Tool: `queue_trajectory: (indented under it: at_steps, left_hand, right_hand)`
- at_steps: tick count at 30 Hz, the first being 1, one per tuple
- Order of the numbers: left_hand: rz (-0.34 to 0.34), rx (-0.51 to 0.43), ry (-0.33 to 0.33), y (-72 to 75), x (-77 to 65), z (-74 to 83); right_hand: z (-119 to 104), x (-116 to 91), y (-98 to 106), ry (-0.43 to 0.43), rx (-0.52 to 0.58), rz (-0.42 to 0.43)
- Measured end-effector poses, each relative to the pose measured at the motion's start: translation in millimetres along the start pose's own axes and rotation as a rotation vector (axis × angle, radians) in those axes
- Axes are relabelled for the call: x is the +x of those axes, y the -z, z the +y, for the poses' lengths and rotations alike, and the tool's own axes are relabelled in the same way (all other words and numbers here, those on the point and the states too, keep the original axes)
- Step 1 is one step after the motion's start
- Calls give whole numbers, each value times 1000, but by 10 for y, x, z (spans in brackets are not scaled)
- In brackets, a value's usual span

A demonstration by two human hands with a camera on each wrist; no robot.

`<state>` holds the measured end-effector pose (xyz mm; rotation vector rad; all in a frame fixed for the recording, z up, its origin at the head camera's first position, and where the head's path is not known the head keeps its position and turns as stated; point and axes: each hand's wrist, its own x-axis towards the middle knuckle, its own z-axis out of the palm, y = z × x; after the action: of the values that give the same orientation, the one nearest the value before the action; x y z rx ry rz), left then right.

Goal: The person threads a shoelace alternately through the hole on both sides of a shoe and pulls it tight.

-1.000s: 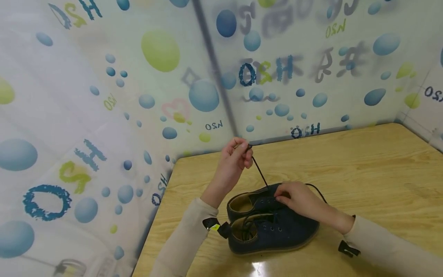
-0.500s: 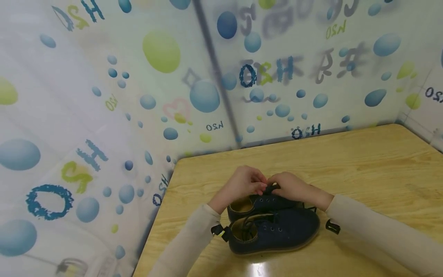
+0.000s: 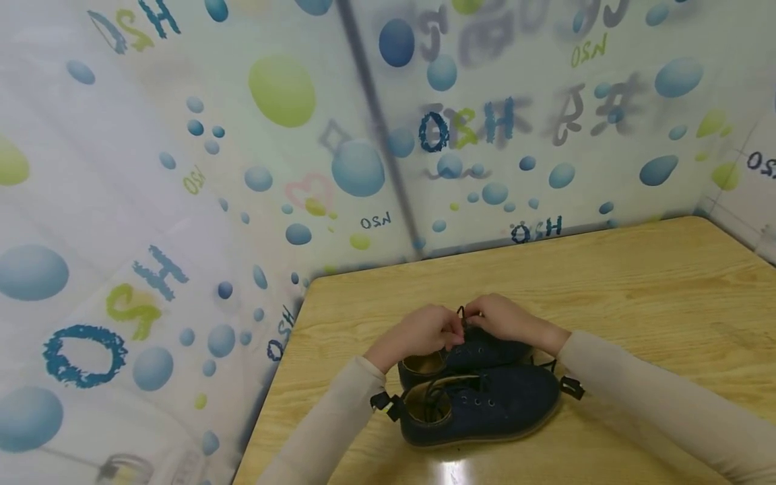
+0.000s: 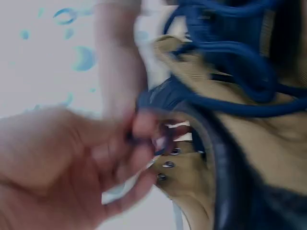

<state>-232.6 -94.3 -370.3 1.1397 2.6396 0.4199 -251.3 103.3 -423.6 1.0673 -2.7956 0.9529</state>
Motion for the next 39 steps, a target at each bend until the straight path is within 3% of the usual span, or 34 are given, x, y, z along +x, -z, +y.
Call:
queue_trajectory:
  at_steps: [3, 5, 6, 9, 13, 20, 27, 39]
  left_hand:
    - [-74, -278, -111, 60, -16, -35]
    - [-40, -403, -126, 84, -15, -26]
    - [-6, -421, -113, 89, -11, -13]
    - [89, -277, -19, 60, 20, 27]
    - [128, 14, 106, -11, 69, 72]
    - [175, 314, 157, -53, 128, 134]
    - [194, 458, 168, -130, 202, 119]
    - [131, 542, 158, -145, 236, 202]
  right_hand:
    - [3, 10, -1, -19, 22, 0]
    - [4, 10, 2, -37, 40, 3]
    - [7, 10, 5, -42, 44, 4]
    - [14, 11, 8, -55, 48, 5]
    - [24, 14, -3, -63, 52, -10]
    - [44, 10, -10, -62, 58, -14]
    - [26, -12, -3, -50, 62, -4]
    - [35, -8, -30, -54, 97, -6]
